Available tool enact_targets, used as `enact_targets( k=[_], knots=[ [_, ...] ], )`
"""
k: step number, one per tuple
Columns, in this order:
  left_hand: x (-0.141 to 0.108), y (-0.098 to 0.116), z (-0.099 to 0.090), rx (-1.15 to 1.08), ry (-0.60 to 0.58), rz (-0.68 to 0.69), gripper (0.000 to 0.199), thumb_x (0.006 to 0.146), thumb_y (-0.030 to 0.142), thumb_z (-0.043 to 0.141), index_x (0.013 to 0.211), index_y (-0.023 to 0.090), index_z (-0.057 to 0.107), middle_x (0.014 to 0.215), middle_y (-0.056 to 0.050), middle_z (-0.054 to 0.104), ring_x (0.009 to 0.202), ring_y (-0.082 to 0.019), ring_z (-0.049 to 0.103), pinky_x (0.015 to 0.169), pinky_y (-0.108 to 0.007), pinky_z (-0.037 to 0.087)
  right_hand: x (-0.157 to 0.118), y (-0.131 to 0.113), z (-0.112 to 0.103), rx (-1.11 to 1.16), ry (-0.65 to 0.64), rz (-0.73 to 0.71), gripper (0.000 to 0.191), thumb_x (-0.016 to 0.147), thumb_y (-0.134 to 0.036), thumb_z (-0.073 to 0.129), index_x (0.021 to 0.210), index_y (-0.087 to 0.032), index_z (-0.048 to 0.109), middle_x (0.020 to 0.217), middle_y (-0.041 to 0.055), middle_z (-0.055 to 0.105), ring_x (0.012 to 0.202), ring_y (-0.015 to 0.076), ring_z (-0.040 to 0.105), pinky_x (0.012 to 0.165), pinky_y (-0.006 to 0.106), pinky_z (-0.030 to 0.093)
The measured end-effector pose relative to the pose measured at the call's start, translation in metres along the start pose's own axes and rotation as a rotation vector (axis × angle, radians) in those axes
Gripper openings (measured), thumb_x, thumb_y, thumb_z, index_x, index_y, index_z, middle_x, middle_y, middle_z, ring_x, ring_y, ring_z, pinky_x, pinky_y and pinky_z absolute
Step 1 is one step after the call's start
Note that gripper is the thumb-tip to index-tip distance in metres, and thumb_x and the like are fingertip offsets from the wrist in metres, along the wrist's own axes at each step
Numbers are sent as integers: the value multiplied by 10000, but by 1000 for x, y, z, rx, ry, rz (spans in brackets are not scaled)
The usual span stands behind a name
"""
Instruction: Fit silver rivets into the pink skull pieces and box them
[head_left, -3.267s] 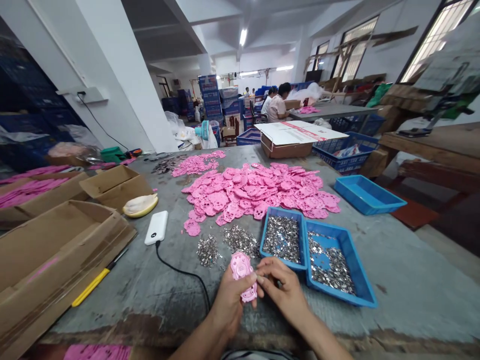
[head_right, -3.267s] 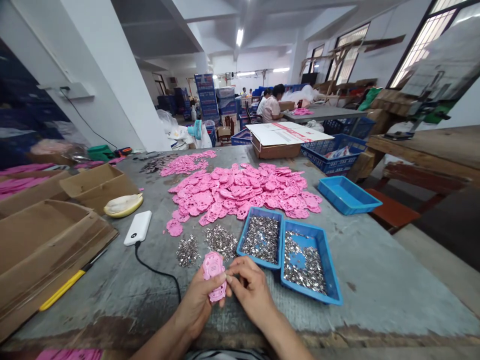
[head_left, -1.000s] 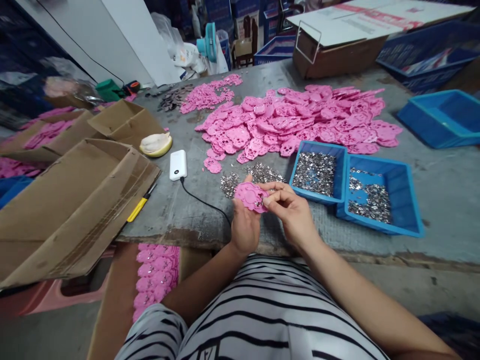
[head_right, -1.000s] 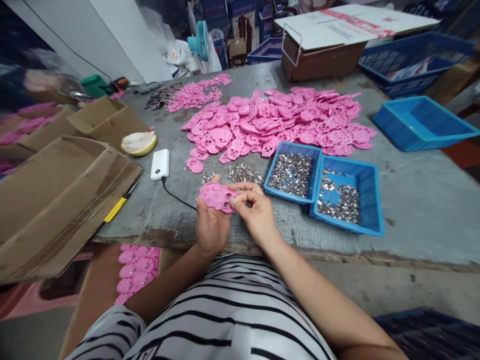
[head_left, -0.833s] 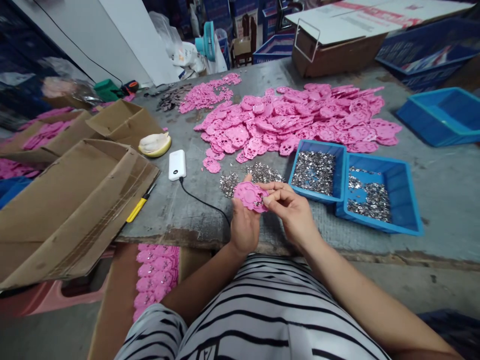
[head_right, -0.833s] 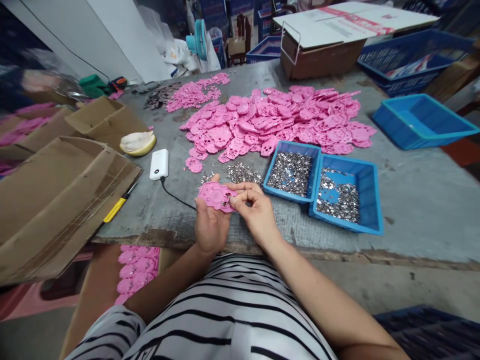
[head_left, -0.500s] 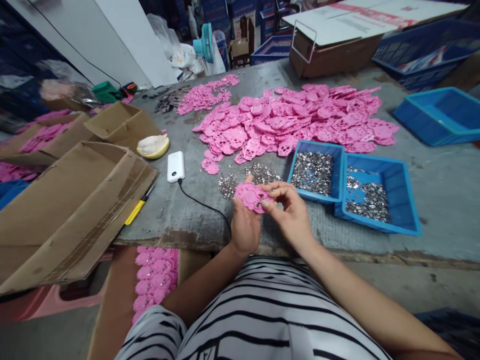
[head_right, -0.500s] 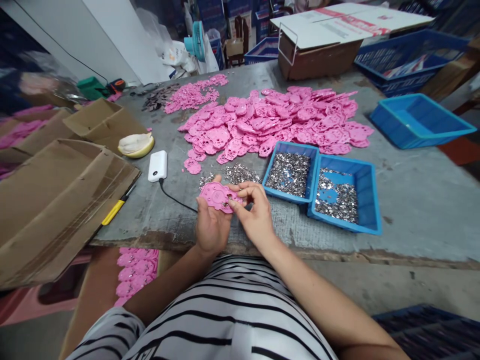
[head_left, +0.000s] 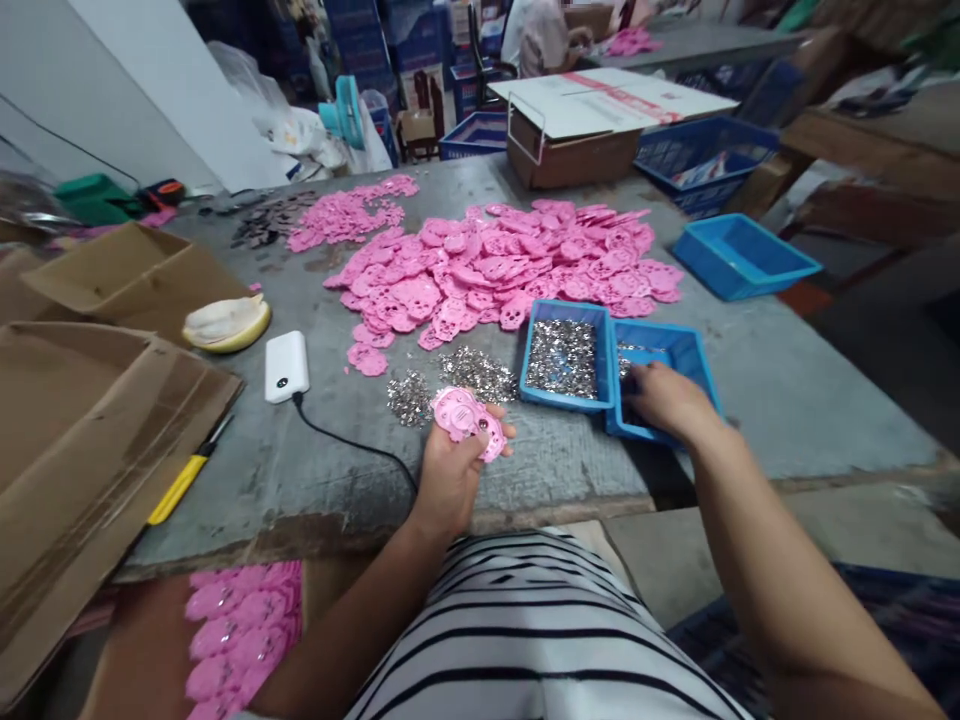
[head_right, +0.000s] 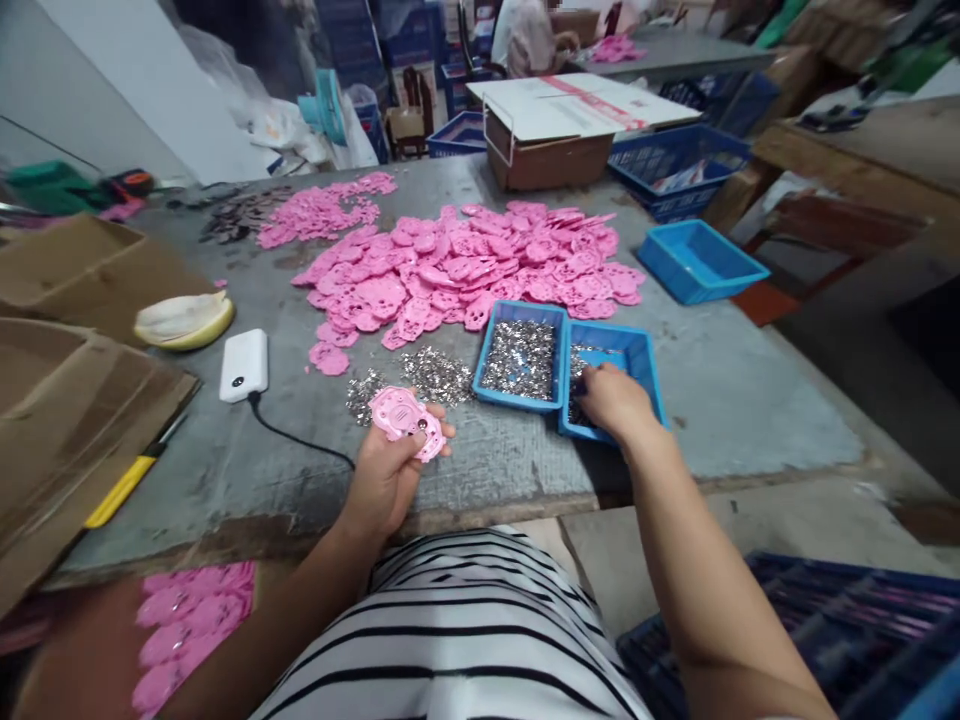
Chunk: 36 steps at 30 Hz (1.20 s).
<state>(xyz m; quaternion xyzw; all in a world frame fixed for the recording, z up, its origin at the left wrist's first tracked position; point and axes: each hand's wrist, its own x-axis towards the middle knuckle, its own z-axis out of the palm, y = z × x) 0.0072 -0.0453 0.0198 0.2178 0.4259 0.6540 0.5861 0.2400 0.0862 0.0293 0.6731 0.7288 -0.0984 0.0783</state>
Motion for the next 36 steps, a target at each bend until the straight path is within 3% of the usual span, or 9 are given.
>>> enact_targets(
  k=[6, 10, 14, 20, 23, 26, 31, 34, 36],
  knots=[
    [-1, 3, -1, 96, -59, -48, 406, 639, 169, 655, 999, 173, 468, 847, -46, 697, 677, -169, 667, 525, -232, 492, 2, -6, 7, -83, -87, -10, 229, 836, -163, 482, 950, -177, 680, 989, 136, 703, 901, 249, 656, 640, 275, 407],
    [1, 7, -4, 151, -85, -74, 368, 647, 171, 649, 970, 159, 472, 851, -55, 700, 658, -162, 661, 517, -237, 501, 2, 0, 6, -37, -7, 56, 266, 865, -199, 440, 983, -145, 672, 977, 161, 706, 901, 274, 660, 631, 285, 405],
    [4, 9, -2, 163, -95, -85, 375, 633, 163, 653, 964, 159, 477, 849, -52, 700, 650, -160, 656, 509, -235, 500, 4, 9, 8, 67, 129, 82, 219, 798, -158, 508, 939, -167, 676, 871, 115, 715, 793, 253, 662, 588, 280, 391],
    [0, 1, 2, 118, -69, -115, 390, 643, 189, 653, 991, 169, 480, 847, -54, 699, 663, -174, 668, 507, -235, 491, 3, 19, 8, 448, 284, 50, 70, 665, -152, 625, 655, -213, 656, 628, 32, 663, 591, 210, 597, 554, 302, 401],
    [-1, -2, -1, 101, -50, -137, 415, 631, 190, 659, 1001, 170, 473, 838, -48, 698, 662, -176, 670, 505, -234, 489, -8, 14, 18, 764, 364, -67, 60, 645, -261, 678, 639, -214, 641, 602, 6, 649, 528, 173, 561, 522, 293, 412],
    [-1, -2, -5, 96, -26, -133, 420, 628, 179, 657, 1003, 169, 468, 840, -45, 695, 671, -176, 670, 512, -235, 492, -27, 8, 37, 890, 507, -135, 151, 681, -368, 672, 666, -222, 639, 628, 5, 663, 539, 170, 571, 518, 295, 433],
    [1, -4, -7, 94, -11, -135, 430, 626, 185, 656, 1014, 171, 470, 837, -40, 692, 666, -176, 668, 511, -237, 488, -51, 4, 65, 644, 898, -289, 113, 806, -288, 587, 701, -249, 600, 737, 33, 697, 719, 213, 655, 667, 357, 495],
    [1, -6, -4, 93, -29, -146, 418, 624, 187, 654, 1002, 167, 476, 835, -43, 693, 659, -175, 666, 510, -237, 488, -49, 6, 72, 488, 948, -427, 110, 816, -227, 566, 713, -251, 595, 744, 43, 701, 687, 196, 662, 612, 329, 495],
    [2, -6, -2, 97, -32, -144, 416, 625, 187, 655, 1002, 168, 478, 844, -45, 696, 663, -176, 668, 510, -239, 489, -42, 7, 72, 455, 935, -430, 116, 821, -235, 552, 713, -252, 593, 748, 49, 704, 676, 192, 665, 578, 319, 494]
  ],
)
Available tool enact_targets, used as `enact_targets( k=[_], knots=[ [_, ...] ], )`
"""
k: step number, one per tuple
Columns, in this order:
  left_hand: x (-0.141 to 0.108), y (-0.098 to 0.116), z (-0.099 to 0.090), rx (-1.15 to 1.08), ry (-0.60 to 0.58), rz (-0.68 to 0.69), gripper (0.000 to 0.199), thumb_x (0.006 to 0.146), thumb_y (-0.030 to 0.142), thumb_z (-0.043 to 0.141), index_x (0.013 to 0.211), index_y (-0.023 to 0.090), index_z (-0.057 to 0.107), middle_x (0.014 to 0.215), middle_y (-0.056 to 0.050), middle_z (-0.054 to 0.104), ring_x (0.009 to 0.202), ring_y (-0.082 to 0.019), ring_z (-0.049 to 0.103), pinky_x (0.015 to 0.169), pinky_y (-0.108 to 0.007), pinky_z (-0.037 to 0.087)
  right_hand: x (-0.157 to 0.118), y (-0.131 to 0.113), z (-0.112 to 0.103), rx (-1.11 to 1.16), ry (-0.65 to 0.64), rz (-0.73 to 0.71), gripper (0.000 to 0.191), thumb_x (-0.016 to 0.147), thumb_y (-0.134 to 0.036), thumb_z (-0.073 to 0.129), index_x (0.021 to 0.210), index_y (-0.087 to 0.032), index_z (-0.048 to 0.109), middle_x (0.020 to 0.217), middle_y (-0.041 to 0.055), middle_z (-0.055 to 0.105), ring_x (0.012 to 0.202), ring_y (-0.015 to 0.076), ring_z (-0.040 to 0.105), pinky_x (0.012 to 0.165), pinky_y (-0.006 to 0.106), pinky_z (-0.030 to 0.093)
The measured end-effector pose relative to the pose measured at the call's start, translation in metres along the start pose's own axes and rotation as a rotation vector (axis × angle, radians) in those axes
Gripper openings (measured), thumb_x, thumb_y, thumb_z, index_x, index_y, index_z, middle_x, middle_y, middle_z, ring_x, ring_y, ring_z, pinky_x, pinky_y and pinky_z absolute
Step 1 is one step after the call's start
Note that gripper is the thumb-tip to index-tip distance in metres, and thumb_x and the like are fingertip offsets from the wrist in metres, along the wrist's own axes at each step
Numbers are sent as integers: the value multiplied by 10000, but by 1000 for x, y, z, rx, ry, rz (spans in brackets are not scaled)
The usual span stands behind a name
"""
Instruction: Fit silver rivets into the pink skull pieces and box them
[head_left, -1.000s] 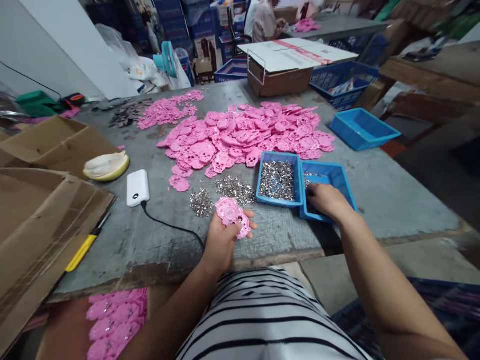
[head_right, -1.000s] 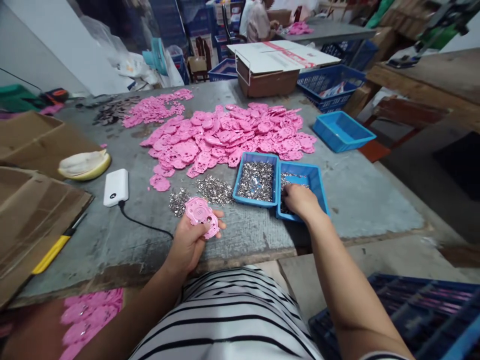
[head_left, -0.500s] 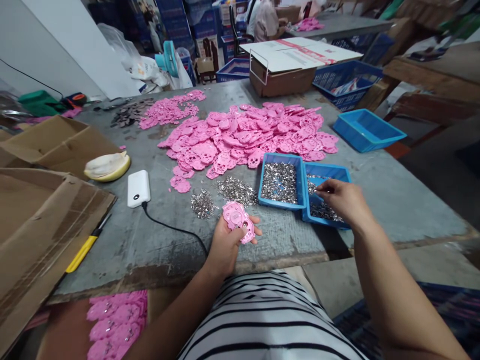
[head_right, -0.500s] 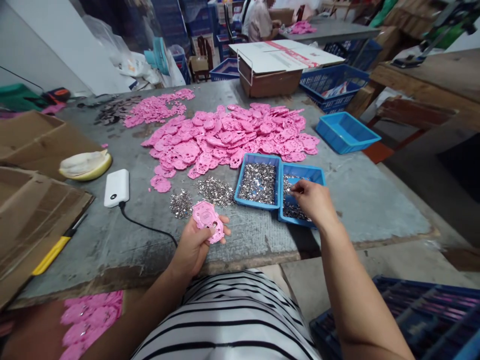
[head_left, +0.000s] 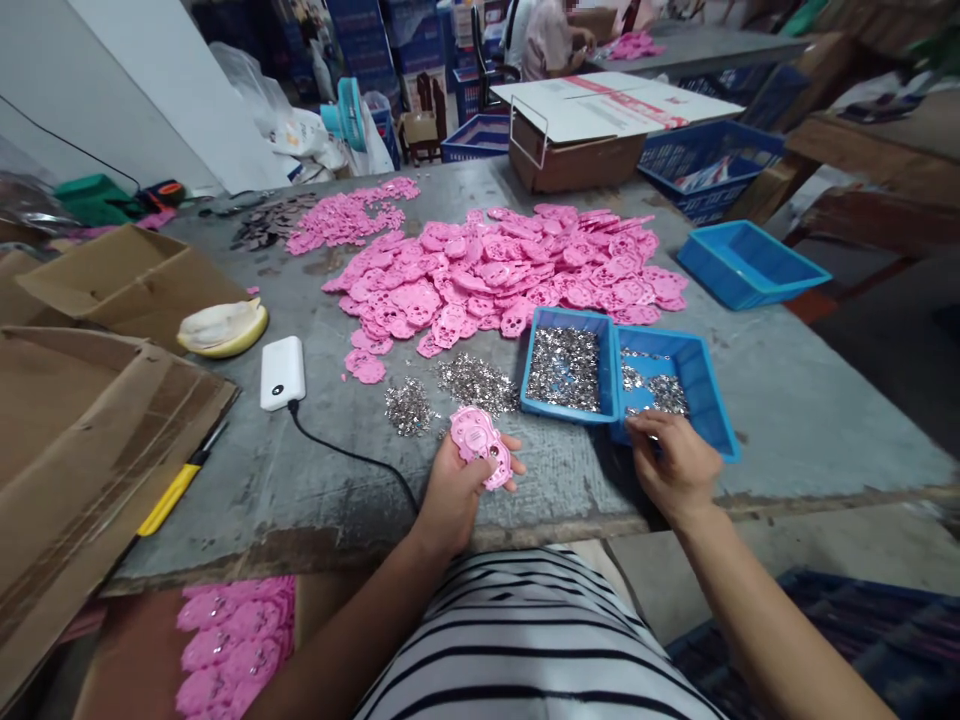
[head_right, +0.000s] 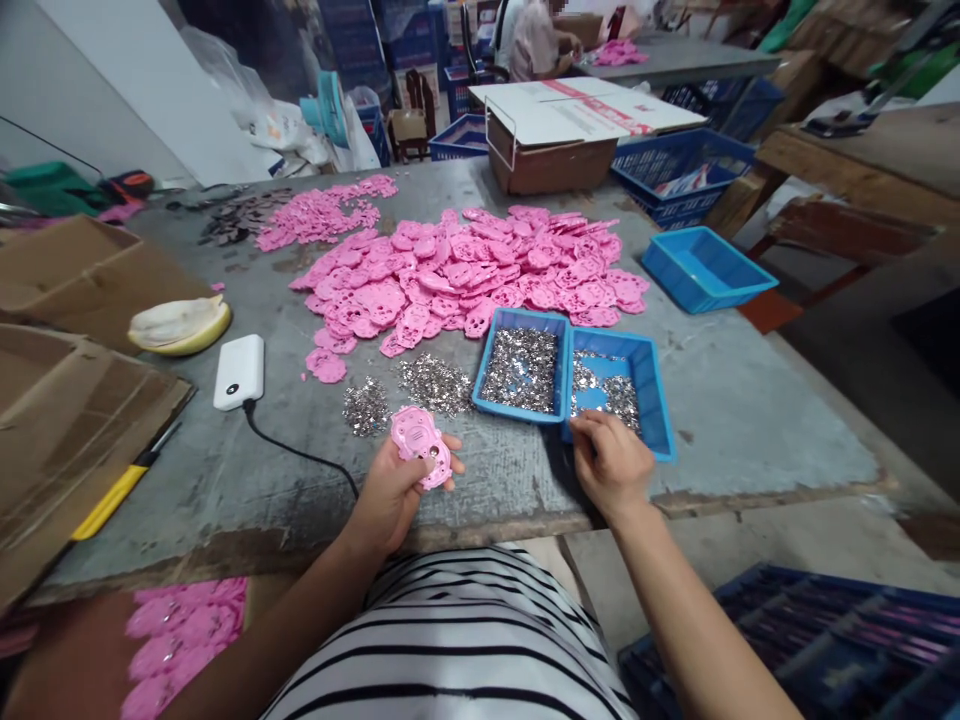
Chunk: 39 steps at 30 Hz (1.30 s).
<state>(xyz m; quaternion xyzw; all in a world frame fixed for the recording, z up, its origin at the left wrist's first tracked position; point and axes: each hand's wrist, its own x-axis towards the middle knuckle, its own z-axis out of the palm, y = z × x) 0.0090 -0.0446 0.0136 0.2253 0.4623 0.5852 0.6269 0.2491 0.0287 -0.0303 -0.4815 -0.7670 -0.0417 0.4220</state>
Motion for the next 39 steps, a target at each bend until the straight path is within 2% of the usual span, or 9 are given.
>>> enact_targets(
  k=[8, 13, 18, 22, 26, 31, 34, 37, 39],
  knots=[
    [0, 0, 0, 1, 35, 2, 444, 621, 196, 671, 1020, 171, 477, 840, -41, 699, 661, -179, 671, 505, -238, 493, 26, 19, 12, 87, 6, 32, 139, 839, -274, 531, 705, -262, 570, 756, 53, 700, 686, 202, 667, 610, 347, 511],
    [0, 1, 1, 6, 40, -1, 418, 612, 192, 673, 986, 173, 488, 822, -33, 692, 650, -174, 665, 509, -241, 495, 34, 23, 14, 49, 8, 47, 152, 841, -297, 517, 699, -257, 555, 736, 59, 693, 683, 218, 656, 631, 377, 496],
    [1, 0, 1, 7, 46, 1, 443, 614, 194, 672, 1014, 165, 482, 836, -43, 696, 651, -173, 665, 504, -237, 494, 33, -4, 17, 33, 54, -96, 106, 860, -196, 532, 775, -249, 568, 777, 41, 705, 746, 203, 660, 738, 382, 499],
    [1, 0, 0, 14, 44, 4, 438, 625, 195, 667, 1020, 166, 480, 848, -46, 696, 660, -171, 666, 512, -236, 497, 33, -25, 32, 53, -71, -238, 152, 882, -148, 499, 819, -240, 602, 820, 47, 706, 744, 173, 641, 661, 317, 484],
    [0, 1, -3, 22, 51, 14, 435, 627, 199, 674, 1017, 169, 484, 854, -45, 694, 660, -169, 663, 518, -238, 499, 39, -18, 43, -86, -168, -293, 213, 895, -139, 467, 783, -231, 623, 800, 39, 707, 714, 165, 613, 720, 332, 439],
    [1, 0, -7, 28, 67, 15, 447, 615, 189, 680, 1015, 172, 482, 835, -37, 688, 657, -166, 654, 515, -238, 496, 44, 3, 37, -109, -187, -231, 215, 893, -152, 462, 779, -234, 625, 837, 43, 709, 724, 168, 594, 759, 346, 397],
    [2, -1, -8, 22, 59, 18, 447, 621, 182, 672, 1024, 170, 480, 840, -37, 688, 657, -162, 652, 517, -236, 494, 47, 6, 29, -76, -200, -175, 224, 889, -177, 462, 744, -233, 623, 817, 54, 708, 709, 180, 591, 755, 362, 396],
    [2, -1, -7, 14, 48, 18, 446, 628, 177, 661, 1035, 168, 477, 846, -38, 691, 661, -166, 657, 516, -236, 491, 48, -7, 21, 66, -169, -22, 186, 863, -242, 519, 709, -236, 622, 784, 55, 704, 726, 202, 606, 741, 382, 410],
    [3, 1, -5, 8, 43, 19, 426, 630, 175, 654, 1020, 166, 482, 835, -37, 690, 657, -167, 658, 510, -235, 487, 46, -24, 18, 303, -133, 164, 125, 823, -291, 588, 717, -240, 629, 768, 39, 701, 740, 209, 618, 726, 382, 439]
  ],
)
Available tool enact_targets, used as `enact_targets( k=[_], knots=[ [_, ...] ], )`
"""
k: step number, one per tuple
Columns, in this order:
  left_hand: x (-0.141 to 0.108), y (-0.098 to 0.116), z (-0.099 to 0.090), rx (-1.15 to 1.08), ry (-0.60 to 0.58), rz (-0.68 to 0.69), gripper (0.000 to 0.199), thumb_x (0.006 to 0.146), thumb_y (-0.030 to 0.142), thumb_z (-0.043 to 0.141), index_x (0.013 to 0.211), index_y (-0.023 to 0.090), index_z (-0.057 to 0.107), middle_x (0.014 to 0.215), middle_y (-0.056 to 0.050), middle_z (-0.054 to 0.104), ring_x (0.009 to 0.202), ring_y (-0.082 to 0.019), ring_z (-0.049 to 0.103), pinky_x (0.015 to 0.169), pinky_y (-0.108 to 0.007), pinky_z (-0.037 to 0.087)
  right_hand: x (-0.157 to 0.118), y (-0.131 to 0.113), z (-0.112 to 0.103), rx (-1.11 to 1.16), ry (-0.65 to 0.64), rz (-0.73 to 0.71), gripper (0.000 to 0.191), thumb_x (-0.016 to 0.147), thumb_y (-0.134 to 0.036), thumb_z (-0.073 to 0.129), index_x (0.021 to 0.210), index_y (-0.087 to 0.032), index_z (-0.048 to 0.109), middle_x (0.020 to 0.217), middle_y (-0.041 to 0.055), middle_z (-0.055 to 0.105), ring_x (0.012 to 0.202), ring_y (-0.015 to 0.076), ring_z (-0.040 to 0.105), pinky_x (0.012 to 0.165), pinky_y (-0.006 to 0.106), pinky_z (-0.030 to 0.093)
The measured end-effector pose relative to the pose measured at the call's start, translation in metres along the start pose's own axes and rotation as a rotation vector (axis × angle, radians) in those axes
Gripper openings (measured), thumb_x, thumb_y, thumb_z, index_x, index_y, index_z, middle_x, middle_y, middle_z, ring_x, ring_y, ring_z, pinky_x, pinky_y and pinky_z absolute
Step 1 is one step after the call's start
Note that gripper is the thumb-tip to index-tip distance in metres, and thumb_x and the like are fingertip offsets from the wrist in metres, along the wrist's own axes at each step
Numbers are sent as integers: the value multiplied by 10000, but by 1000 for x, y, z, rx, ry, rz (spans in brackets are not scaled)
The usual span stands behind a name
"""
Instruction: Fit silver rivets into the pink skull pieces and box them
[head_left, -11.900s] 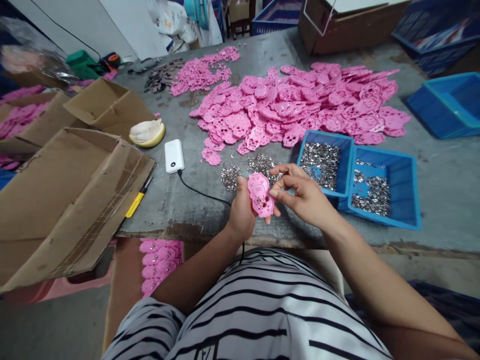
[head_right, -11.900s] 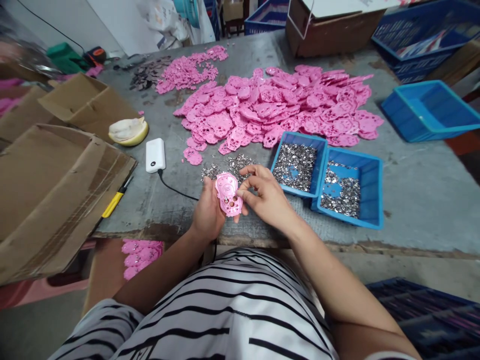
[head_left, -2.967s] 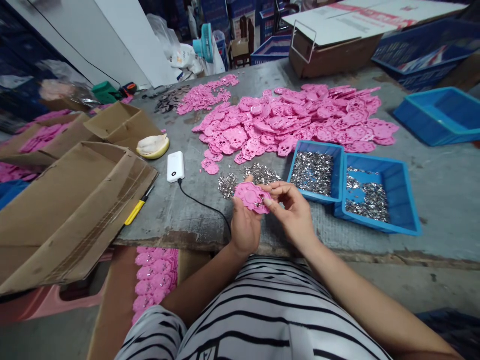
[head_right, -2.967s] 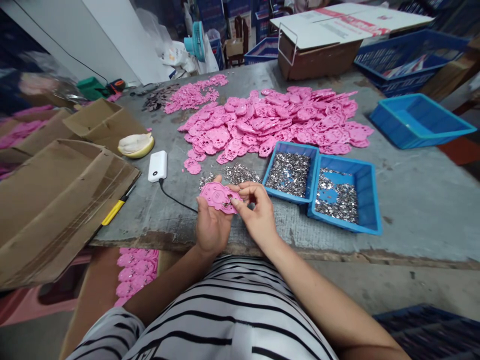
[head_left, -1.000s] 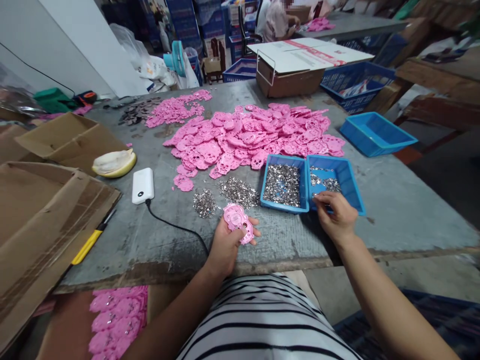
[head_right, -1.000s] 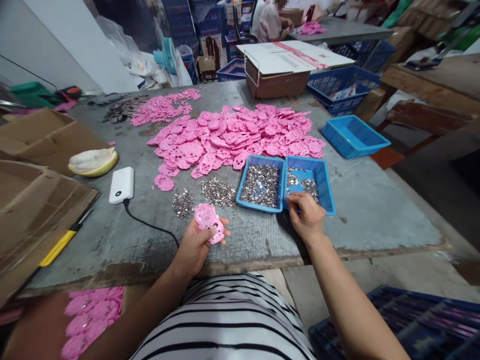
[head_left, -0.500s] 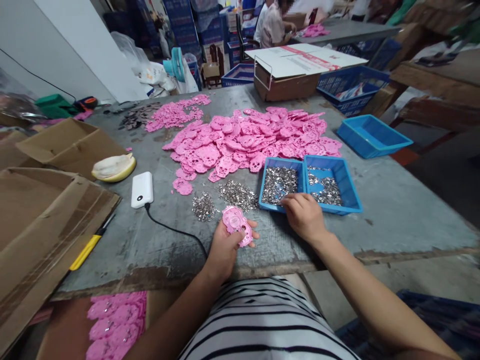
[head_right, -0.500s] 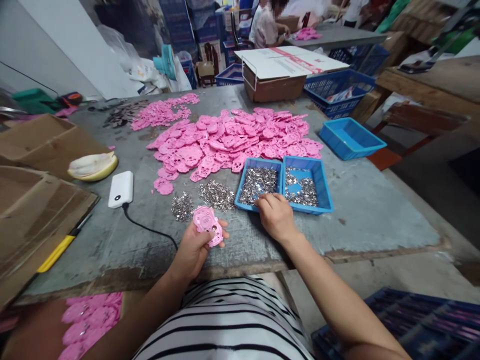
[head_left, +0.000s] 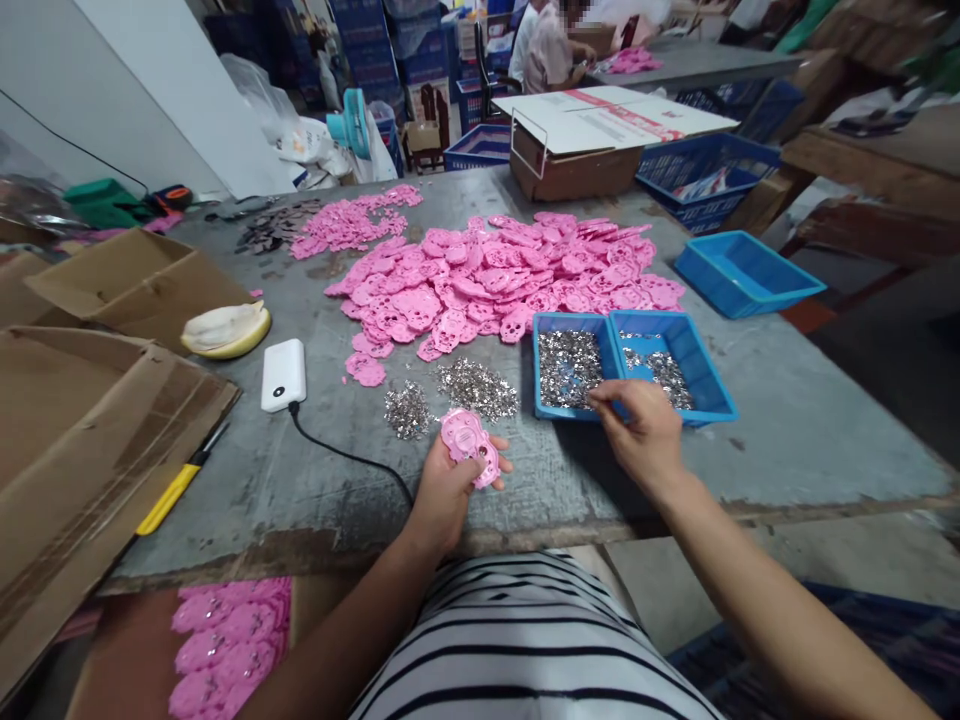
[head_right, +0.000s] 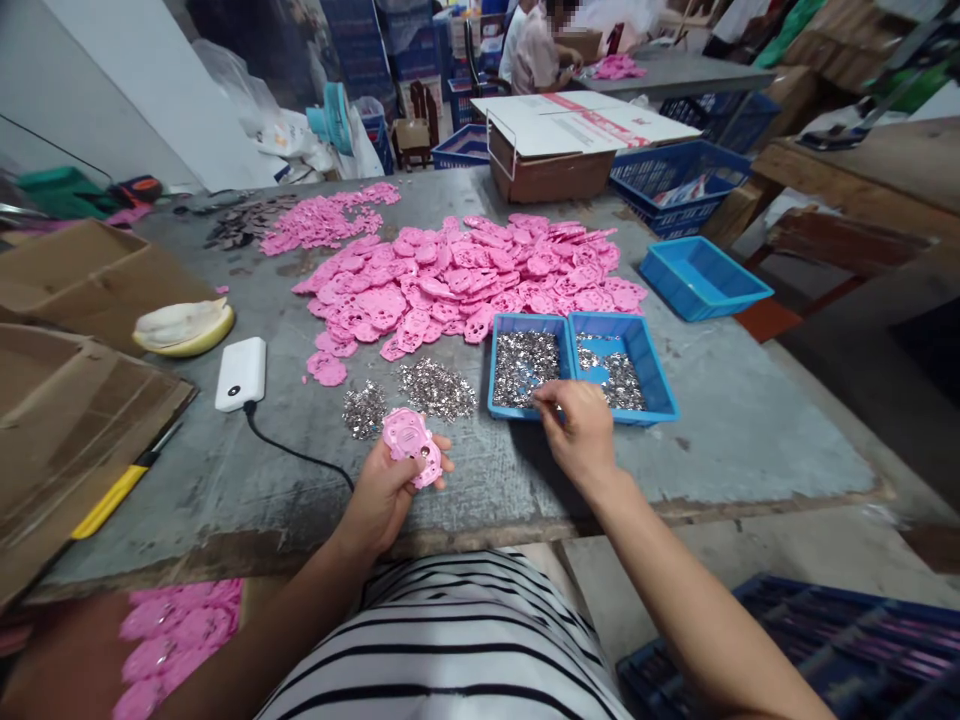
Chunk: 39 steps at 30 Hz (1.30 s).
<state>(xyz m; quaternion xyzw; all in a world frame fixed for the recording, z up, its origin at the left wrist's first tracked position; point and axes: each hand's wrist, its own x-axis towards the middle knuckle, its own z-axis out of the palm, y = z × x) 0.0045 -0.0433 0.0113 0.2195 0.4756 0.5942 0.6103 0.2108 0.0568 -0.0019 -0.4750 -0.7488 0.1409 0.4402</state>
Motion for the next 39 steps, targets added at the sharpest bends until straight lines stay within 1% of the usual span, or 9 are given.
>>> enact_targets(
  k=[2, 5, 9, 12, 16, 23, 28, 35, 39],
  knots=[
    [0, 3, 4, -6, -14, 8, 391, 623, 172, 653, 979, 164, 492, 815, -32, 685, 642, -161, 651, 505, -231, 485, -5, -19, 8, 329, -10, 192, 94, 755, -328, 674, 730, -243, 645, 742, 16, 692, 719, 200, 623, 697, 368, 471],
    [0, 7, 13, -4, -46, 24, 366, 622, 178, 670, 945, 161, 499, 802, -26, 677, 619, -146, 640, 505, -228, 491, -10, -44, 22, 734, -128, 422, 180, 638, -354, 782, 687, -232, 659, 706, 0, 679, 658, 174, 608, 637, 338, 487],
    [1, 7, 22, 21, -21, 49, 368, 627, 206, 691, 938, 163, 500, 782, -18, 662, 593, -137, 634, 488, -224, 492, -13, -59, 35, 973, -249, 519, 230, 580, -371, 833, 597, -219, 661, 703, 8, 667, 668, 158, 593, 634, 321, 482],
    [2, 4, 25, 59, 57, 77, 367, 606, 199, 697, 913, 168, 498, 762, 0, 642, 574, -125, 626, 477, -218, 490, -13, -62, 38, 972, -311, 520, 236, 583, -391, 835, 573, -215, 677, 753, 19, 652, 725, 158, 592, 713, 337, 487],
    [4, -1, 22, 117, 122, 130, 387, 581, 185, 706, 902, 178, 490, 733, 24, 620, 572, -116, 614, 457, -203, 479, -14, -66, 38, 855, -373, 462, 239, 658, -411, 787, 575, -208, 693, 789, 36, 632, 808, 172, 586, 795, 346, 470],
    [8, -7, 18, 157, 194, 161, 330, 579, 182, 703, 835, 172, 496, 698, 34, 605, 524, -93, 577, 418, -186, 450, -21, -70, 47, 847, -354, 432, 205, 716, -349, 741, 592, -200, 676, 784, 22, 620, 717, 143, 570, 731, 320, 461],
    [7, -4, 18, 88, 183, 89, 362, 560, 186, 693, 851, 175, 479, 674, 40, 604, 492, -100, 582, 397, -190, 447, -25, -72, 54, 877, -288, 451, 172, 721, -316, 737, 616, -199, 668, 772, 9, 595, 655, 122, 553, 641, 288, 443],
    [6, -1, 13, -13, 105, 39, 359, 548, 202, 733, 811, 161, 493, 651, 37, 595, 509, -103, 582, 391, -188, 439, -29, -68, 60, 1030, -326, 504, 174, 714, -331, 760, 652, -194, 670, 825, 0, 591, 548, 84, 511, 594, 291, 455],
    [4, 3, 11, -87, 38, -54, 407, 541, 208, 768, 844, 155, 501, 635, 31, 594, 523, -107, 581, 405, -186, 430, -30, -65, 61, 1005, -307, 449, 180, 720, -363, 761, 665, -209, 684, 857, 16, 596, 643, 115, 549, 636, 302, 475]
  ],
)
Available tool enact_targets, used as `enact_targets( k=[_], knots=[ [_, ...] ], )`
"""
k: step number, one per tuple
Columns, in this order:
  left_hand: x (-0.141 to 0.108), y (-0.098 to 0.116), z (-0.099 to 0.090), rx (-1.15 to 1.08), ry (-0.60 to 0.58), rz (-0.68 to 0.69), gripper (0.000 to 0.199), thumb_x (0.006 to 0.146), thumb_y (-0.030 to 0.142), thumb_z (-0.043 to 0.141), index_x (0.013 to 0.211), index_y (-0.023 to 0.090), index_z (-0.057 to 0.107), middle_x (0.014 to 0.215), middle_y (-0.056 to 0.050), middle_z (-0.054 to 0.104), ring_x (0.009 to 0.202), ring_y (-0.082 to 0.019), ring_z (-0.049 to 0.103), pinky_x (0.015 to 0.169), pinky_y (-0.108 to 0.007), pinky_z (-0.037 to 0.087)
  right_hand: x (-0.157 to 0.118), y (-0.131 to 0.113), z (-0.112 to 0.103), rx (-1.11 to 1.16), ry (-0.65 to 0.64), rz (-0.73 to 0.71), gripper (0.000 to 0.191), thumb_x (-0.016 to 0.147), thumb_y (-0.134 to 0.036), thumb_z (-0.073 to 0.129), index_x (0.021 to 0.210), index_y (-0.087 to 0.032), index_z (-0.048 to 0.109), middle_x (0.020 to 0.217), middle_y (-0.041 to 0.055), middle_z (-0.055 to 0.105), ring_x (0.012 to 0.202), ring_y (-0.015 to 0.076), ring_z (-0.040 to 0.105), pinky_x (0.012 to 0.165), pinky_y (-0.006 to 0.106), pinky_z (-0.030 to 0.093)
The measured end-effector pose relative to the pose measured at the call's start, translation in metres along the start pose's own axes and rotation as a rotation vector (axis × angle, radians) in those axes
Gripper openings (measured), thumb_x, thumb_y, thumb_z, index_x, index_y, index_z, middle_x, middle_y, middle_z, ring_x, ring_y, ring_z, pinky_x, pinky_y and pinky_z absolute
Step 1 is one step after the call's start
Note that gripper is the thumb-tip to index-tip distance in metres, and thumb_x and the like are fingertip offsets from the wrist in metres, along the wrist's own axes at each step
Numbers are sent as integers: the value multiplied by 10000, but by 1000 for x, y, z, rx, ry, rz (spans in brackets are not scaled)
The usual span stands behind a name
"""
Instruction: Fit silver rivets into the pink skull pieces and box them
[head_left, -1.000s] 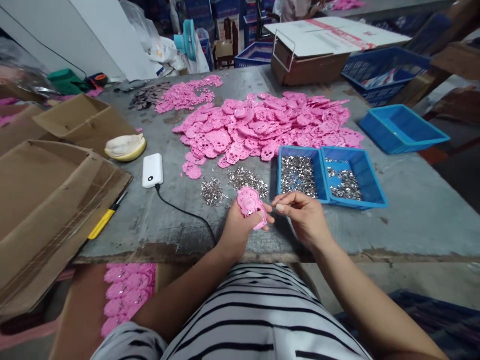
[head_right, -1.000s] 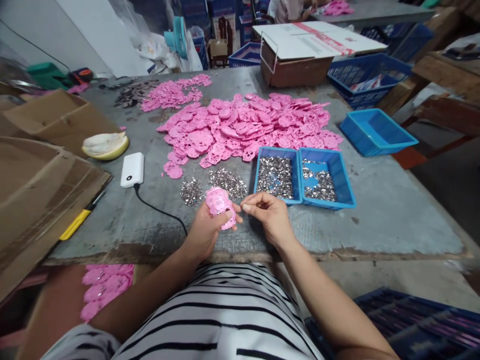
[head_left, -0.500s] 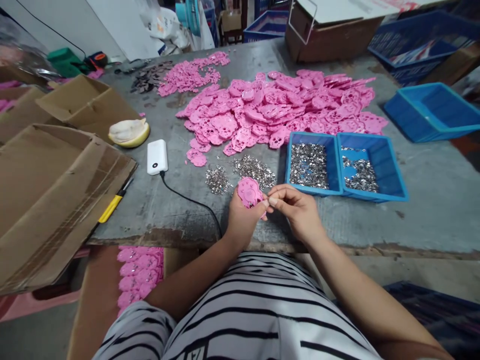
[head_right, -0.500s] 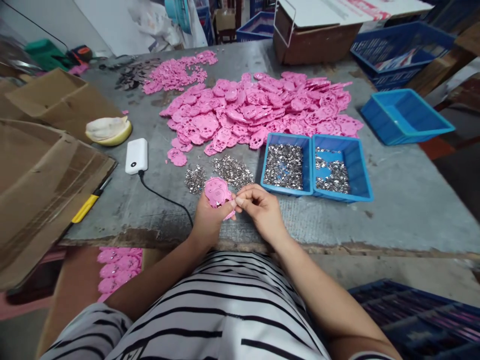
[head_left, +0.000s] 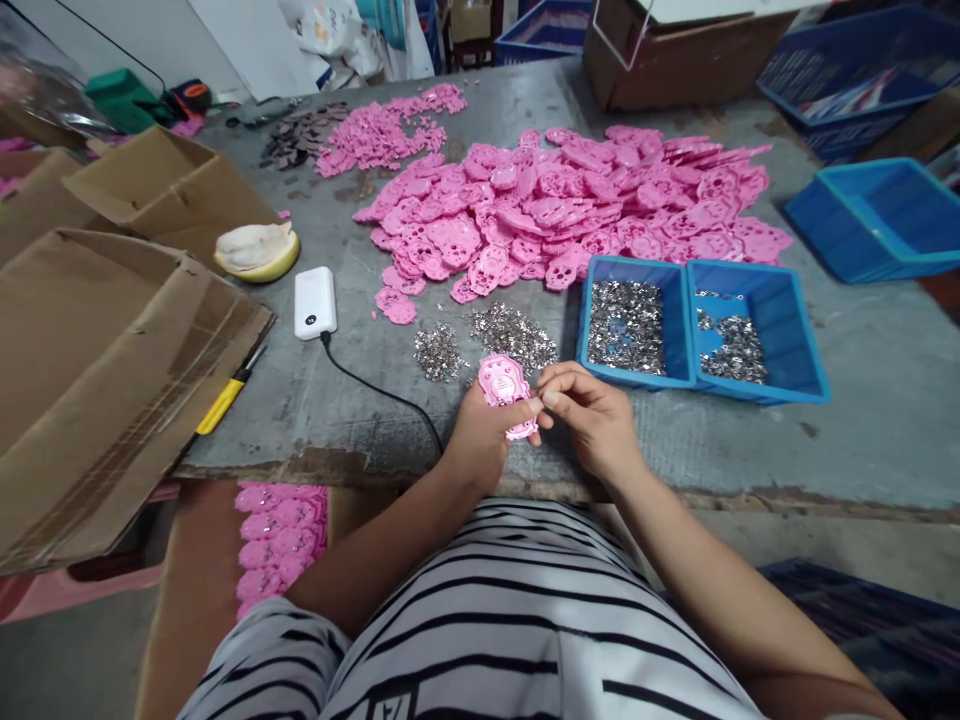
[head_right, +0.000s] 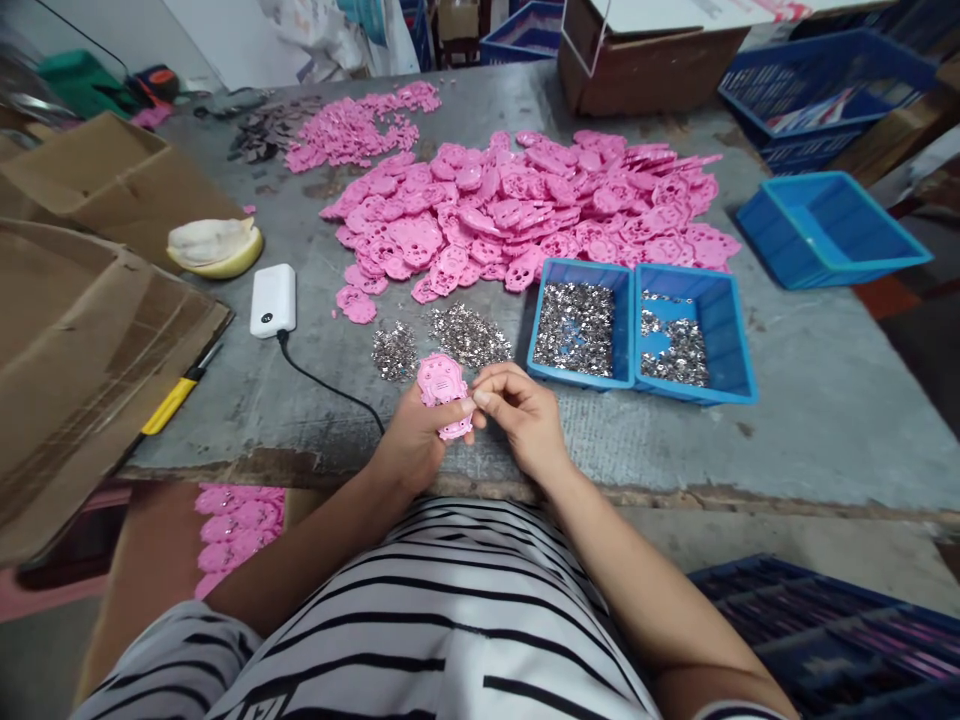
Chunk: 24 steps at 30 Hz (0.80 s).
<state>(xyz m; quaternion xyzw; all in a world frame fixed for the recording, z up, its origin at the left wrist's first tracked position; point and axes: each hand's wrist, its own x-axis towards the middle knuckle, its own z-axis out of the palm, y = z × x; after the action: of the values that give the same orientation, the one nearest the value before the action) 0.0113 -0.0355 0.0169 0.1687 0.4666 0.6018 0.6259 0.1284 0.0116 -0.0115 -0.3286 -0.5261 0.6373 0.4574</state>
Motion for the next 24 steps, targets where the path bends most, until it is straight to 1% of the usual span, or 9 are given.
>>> enact_targets(
  k=[4, 8, 14, 16, 17, 18, 21, 23, 24],
  knots=[
    [-1, 5, -2, -50, -72, -92, 433, 529, 226, 802, 849, 146, 520, 648, 25, 593, 529, -111, 586, 407, -189, 427, 1, 2, -2, -58, -35, -81, 174, 744, -377, 745, 680, -224, 693, 858, 31, 606, 800, 162, 577, 744, 335, 486],
    [-1, 10, -6, -33, -127, -123, 423, 525, 209, 811, 834, 141, 531, 646, 25, 591, 514, -106, 583, 396, -184, 425, 2, 0, -5, -94, -98, -101, 163, 755, -371, 740, 690, -226, 703, 867, 34, 601, 773, 158, 579, 737, 346, 494],
    [0, 15, -11, 37, -239, -232, 369, 534, 168, 749, 823, 138, 522, 627, 13, 591, 503, -115, 585, 381, -183, 431, 9, -12, -13, -150, -315, -96, 171, 724, -398, 768, 677, -238, 733, 813, 31, 597, 756, 156, 581, 731, 349, 497],
    [-1, 13, -9, 54, -208, -205, 357, 524, 162, 726, 814, 137, 520, 603, 19, 583, 483, -107, 566, 369, -180, 419, 10, -14, -14, -149, -321, -72, 172, 709, -399, 779, 671, -237, 735, 800, 26, 591, 733, 149, 576, 711, 341, 497],
    [-1, 12, -8, 68, -169, -166, 350, 522, 158, 716, 810, 139, 517, 596, 23, 579, 476, -104, 557, 364, -180, 414, 9, -14, -13, -137, -297, -58, 171, 697, -396, 787, 670, -236, 735, 795, 23, 591, 726, 146, 573, 701, 335, 495],
    [-1, 11, -7, 90, -113, -112, 342, 523, 154, 706, 803, 143, 511, 595, 28, 577, 470, -100, 549, 361, -180, 409, 8, -13, -12, -115, -251, -44, 175, 683, -395, 796, 667, -234, 731, 789, 20, 592, 724, 144, 571, 691, 327, 490],
    [-1, 8, -3, 181, 84, 83, 336, 549, 142, 688, 809, 168, 476, 630, 38, 587, 477, -97, 556, 365, -176, 400, 3, -9, -5, -25, -45, 28, 222, 636, -408, 820, 649, -220, 702, 765, 8, 600, 675, 128, 536, 608, 279, 450],
    [-1, 7, -1, 234, 159, 181, 333, 575, 137, 680, 825, 182, 464, 654, 41, 592, 489, -99, 569, 379, -178, 403, -1, -7, 0, 16, 46, 97, 256, 628, -424, 817, 650, -210, 678, 729, -5, 593, 593, 105, 476, 542, 254, 397],
    [-1, 7, -1, 253, 177, 216, 327, 588, 137, 675, 834, 186, 465, 659, 42, 593, 493, -100, 572, 388, -179, 406, -3, -6, 3, 20, 61, 126, 270, 632, -435, 809, 656, -206, 669, 709, -10, 588, 561, 97, 444, 522, 249, 374]
  ],
)
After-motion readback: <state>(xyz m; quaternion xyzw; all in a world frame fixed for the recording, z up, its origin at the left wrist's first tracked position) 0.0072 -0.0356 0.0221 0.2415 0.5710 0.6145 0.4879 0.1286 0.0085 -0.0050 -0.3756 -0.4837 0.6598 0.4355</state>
